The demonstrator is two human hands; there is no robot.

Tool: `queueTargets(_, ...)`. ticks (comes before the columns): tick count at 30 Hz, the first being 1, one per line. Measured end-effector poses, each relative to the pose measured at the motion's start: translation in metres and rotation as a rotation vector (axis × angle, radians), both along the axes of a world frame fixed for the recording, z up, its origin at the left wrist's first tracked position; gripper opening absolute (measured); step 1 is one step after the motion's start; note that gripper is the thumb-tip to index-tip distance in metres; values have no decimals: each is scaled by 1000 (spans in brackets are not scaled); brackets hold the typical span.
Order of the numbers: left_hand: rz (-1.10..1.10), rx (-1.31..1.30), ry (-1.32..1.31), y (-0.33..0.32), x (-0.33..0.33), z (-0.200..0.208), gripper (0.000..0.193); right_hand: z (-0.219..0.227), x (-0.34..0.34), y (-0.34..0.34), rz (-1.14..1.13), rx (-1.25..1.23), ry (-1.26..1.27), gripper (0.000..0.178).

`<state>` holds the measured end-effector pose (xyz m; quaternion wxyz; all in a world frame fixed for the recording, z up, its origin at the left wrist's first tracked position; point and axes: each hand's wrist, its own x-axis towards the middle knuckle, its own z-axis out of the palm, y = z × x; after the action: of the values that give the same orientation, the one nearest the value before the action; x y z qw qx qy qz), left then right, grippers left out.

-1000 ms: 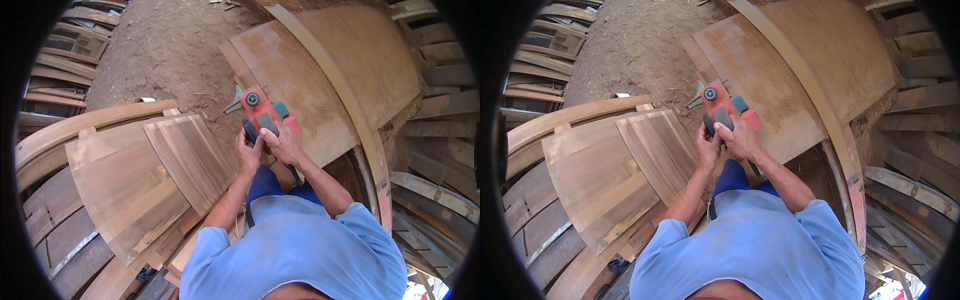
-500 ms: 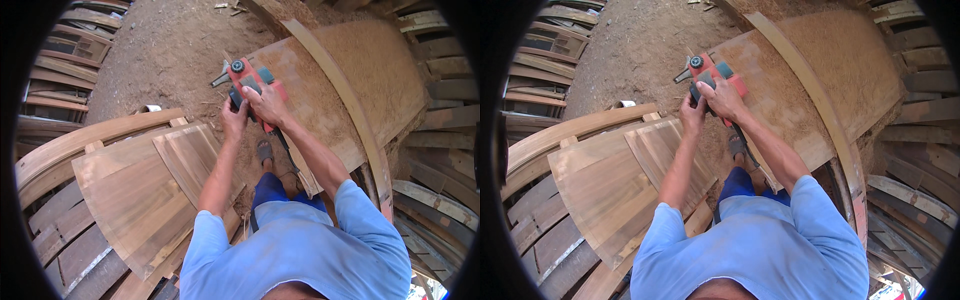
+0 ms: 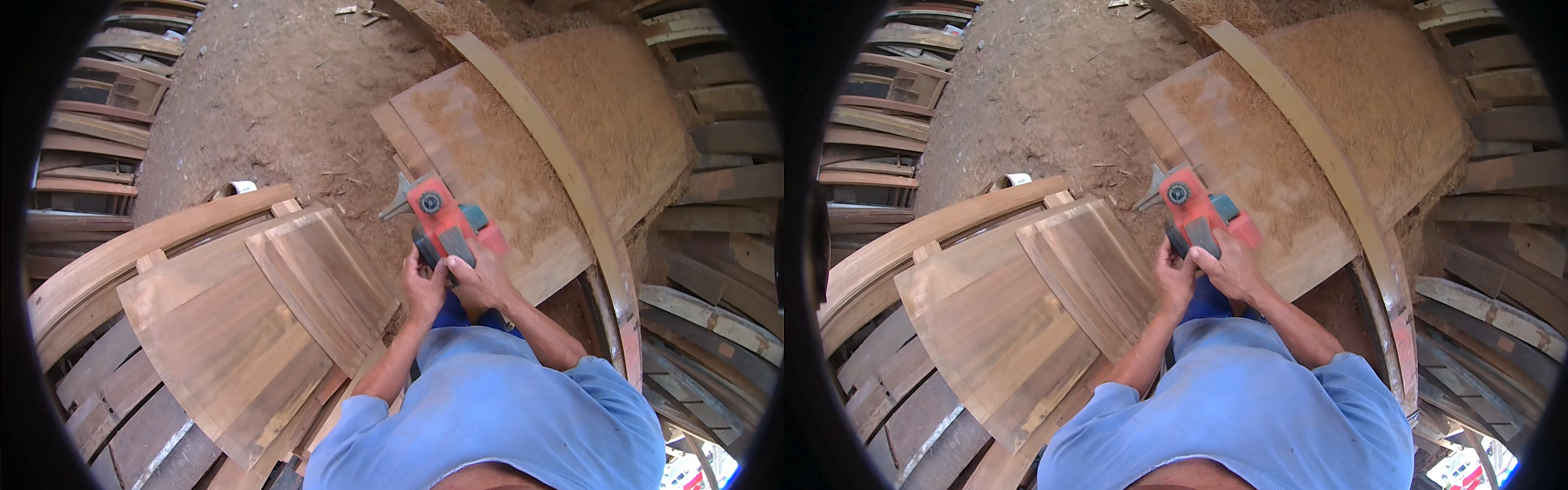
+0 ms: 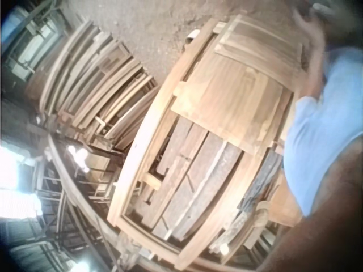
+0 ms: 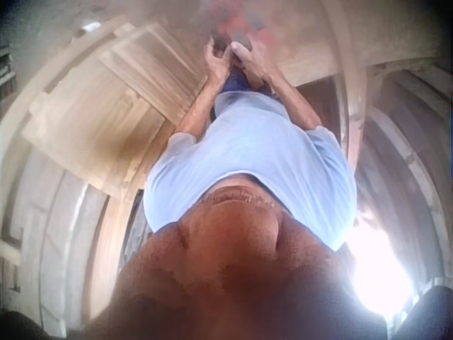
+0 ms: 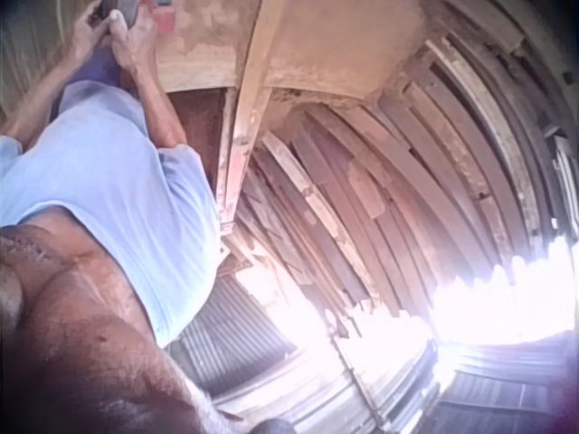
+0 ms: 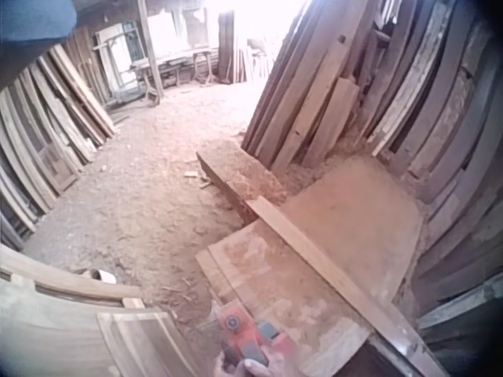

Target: The person uses a belt sander to smooth the surface and edges of a large wooden board. The person also lifts and moves the board across a wooden support beam.

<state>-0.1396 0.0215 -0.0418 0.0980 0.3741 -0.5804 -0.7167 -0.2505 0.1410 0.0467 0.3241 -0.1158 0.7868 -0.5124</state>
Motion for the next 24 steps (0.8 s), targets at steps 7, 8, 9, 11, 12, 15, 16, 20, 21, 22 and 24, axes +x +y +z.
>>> queueTargets(7,10,-32,40,-87,-84,8,57,-11,-76,-85,85,62,227,48)
queueTargets(8,-1,-47,33,-103,-99,10,56,-15,-89,-101,135,28,416,40)
queueTargets(9,-5,-92,66,-119,-115,10,53,-19,-104,-116,185,-8,604,33)
queueTargets(11,-19,-116,141,-154,-147,8,48,-29,-131,-149,229,-65,865,21)
queueTargets(12,-19,-68,97,-171,-158,7,46,-35,-143,-163,225,-77,947,22)
queueTargets(15,-54,-175,141,-201,-179,5,43,-41,-168,-188,207,-58,819,38)
queueTargets(16,-56,-193,94,-202,-181,4,43,-41,-173,-192,164,-62,595,46)
queueTargets(20,-20,-307,20,-167,-157,1,44,-32,-145,-164,94,-85,416,71)
queueTargets(21,0,-289,51,-151,-145,0,44,-29,-131,-146,103,-81,376,71)
queueTargets(22,22,-269,63,-130,-129,-2,45,-26,-117,-127,85,-121,282,71)
queueTargets(24,14,-274,47,-93,-93,-3,46,-22,-82,-90,116,-48,317,70)
